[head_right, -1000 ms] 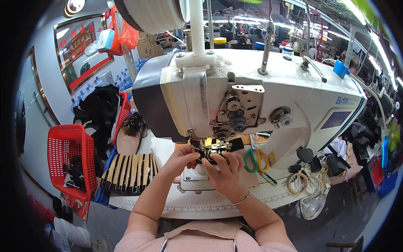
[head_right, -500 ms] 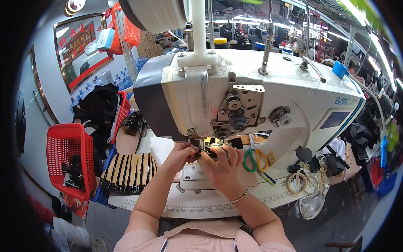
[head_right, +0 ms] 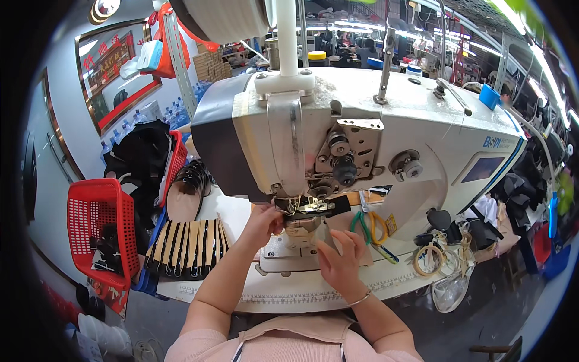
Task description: Stitch multiple components of a shoe upper together using an industrial sewing machine.
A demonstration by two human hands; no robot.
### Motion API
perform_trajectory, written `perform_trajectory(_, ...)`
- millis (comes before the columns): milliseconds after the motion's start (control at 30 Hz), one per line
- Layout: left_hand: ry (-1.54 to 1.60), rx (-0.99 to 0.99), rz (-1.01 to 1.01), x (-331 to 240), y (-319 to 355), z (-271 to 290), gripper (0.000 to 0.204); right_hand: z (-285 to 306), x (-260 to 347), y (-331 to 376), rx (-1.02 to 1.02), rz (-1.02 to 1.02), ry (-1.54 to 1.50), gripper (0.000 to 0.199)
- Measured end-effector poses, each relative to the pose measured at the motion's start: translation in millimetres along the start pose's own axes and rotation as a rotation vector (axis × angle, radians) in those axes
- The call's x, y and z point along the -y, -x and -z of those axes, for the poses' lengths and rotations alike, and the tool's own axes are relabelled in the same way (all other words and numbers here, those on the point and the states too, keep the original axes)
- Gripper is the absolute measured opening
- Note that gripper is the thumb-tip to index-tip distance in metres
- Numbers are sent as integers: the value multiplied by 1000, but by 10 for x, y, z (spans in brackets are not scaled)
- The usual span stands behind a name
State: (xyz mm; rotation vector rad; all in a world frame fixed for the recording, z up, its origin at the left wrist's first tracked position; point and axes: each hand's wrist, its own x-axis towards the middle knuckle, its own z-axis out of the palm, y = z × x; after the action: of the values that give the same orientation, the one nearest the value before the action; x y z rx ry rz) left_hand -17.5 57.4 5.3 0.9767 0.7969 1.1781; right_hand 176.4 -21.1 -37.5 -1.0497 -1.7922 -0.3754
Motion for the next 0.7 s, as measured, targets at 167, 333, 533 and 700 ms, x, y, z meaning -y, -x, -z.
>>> perform_trajectory(167, -18, -44, -31, -3, -65, -42, 12, 115, -139, 280, 97, -118, 7, 21)
perform_trajectory(333, 125, -99, -115, 143, 1, -102, 9, 420, -285, 668, 170, -207, 66, 21)
perform_trajectory(533, 139, -135, -160, 174, 37, -152, 12, 533, -333, 914, 172, -298, 103, 22)
perform_trajectory(700, 128, -166, -231, 236, 34, -149, 14, 483, -311, 903, 183, -300, 108, 20)
